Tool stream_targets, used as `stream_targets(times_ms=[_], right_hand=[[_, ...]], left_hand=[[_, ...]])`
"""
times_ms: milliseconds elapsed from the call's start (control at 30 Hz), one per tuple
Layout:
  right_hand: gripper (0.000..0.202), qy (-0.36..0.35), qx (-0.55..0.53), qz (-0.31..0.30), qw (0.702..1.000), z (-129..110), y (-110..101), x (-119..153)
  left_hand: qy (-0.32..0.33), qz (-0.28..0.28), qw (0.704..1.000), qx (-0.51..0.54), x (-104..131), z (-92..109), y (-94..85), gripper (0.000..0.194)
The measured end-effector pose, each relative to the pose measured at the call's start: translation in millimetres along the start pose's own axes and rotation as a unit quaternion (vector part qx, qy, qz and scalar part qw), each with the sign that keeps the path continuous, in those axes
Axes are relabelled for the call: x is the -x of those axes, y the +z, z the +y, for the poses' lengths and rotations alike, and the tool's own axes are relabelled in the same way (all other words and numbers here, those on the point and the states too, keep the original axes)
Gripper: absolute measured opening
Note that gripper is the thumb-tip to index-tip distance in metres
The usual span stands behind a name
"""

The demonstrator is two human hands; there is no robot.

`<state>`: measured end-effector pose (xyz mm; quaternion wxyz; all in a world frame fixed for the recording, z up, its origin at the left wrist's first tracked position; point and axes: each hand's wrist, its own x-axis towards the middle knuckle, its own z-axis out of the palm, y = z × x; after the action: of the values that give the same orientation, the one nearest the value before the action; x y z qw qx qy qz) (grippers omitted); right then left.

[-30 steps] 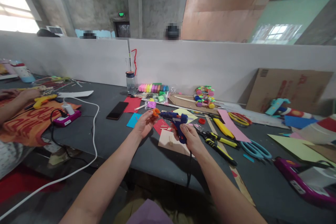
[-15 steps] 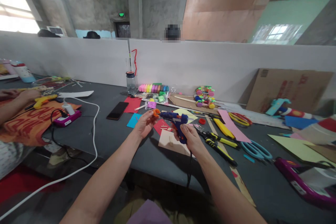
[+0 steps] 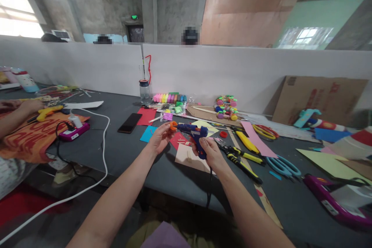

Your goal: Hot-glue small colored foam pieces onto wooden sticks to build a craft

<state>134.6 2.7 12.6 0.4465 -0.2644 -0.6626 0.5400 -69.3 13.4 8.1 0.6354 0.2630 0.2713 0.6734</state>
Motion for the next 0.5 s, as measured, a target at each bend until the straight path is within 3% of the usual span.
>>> stream_targets(times_ms=[500], right_hand=[[0.042,-0.011,-0.005,-0.002,1.000,2.6,-2.2,-0.8]], left_hand=[[-0.004,-0.031,0.999,-0.008,-1.4,-2.2,-4.0,0.028]])
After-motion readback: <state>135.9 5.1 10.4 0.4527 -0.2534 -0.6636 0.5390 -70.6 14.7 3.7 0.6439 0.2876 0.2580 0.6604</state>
